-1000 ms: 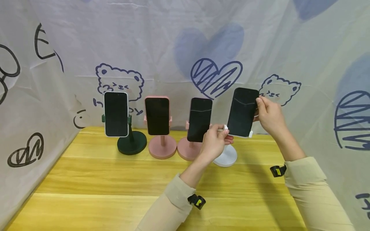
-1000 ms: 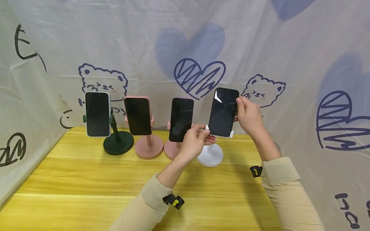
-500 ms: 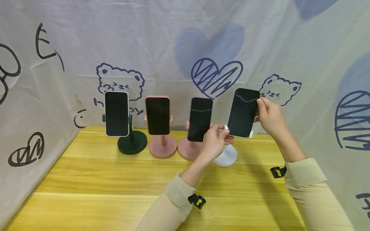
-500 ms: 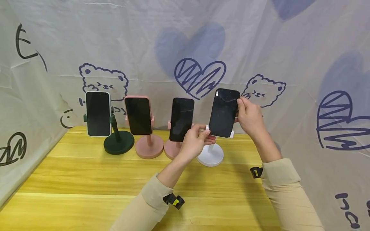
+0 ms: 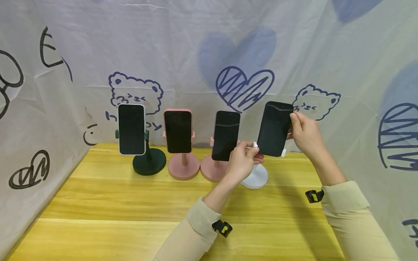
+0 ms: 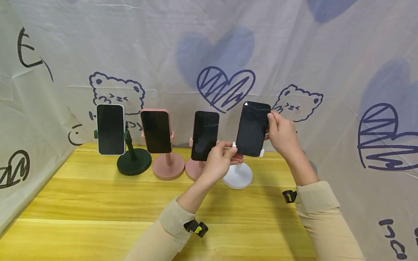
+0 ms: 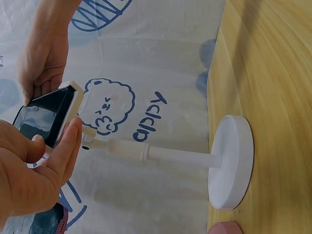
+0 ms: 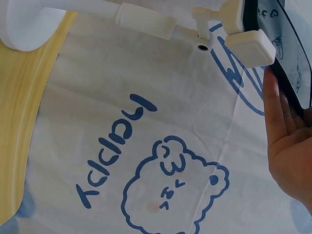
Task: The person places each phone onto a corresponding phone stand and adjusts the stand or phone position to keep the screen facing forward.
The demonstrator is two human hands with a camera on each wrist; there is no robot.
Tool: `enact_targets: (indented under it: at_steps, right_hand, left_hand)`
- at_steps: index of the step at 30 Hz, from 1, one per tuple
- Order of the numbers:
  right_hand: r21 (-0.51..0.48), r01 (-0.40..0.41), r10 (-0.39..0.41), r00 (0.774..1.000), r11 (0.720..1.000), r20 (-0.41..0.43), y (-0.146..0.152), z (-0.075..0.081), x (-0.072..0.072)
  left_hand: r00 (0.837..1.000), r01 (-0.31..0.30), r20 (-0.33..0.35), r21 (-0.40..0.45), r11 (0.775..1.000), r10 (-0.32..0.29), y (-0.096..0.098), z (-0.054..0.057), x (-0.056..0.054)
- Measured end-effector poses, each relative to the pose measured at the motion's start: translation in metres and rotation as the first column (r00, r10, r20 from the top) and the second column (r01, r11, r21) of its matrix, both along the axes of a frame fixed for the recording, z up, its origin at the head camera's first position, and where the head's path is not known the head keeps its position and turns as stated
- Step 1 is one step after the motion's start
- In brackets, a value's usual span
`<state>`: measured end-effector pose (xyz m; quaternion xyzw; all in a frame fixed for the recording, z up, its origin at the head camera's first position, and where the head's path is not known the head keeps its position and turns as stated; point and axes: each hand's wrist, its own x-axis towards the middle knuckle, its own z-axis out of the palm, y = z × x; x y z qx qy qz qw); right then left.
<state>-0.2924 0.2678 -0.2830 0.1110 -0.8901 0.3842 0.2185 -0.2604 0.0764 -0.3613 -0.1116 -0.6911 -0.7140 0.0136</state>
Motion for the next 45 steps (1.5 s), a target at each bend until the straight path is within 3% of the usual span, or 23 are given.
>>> enact_targets:
  at_steps: [32,45]
  right_hand:
    - [-0.001,-0.017,0.017,1.000,1.000,-0.017,0.000,-0.008,0.003]
    - [0.052,-0.012,0.014,0.999,0.999,-0.031,0.000,-0.013,0.004]
  left_hand:
    - [1.000,0.003,-0.011,-0.058,0.998,-0.004,-0.003,-0.001,-0.001]
    - [1.000,-0.009,-0.026,-0.096,0.995,0.006,-0.005,-0.001,0.000]
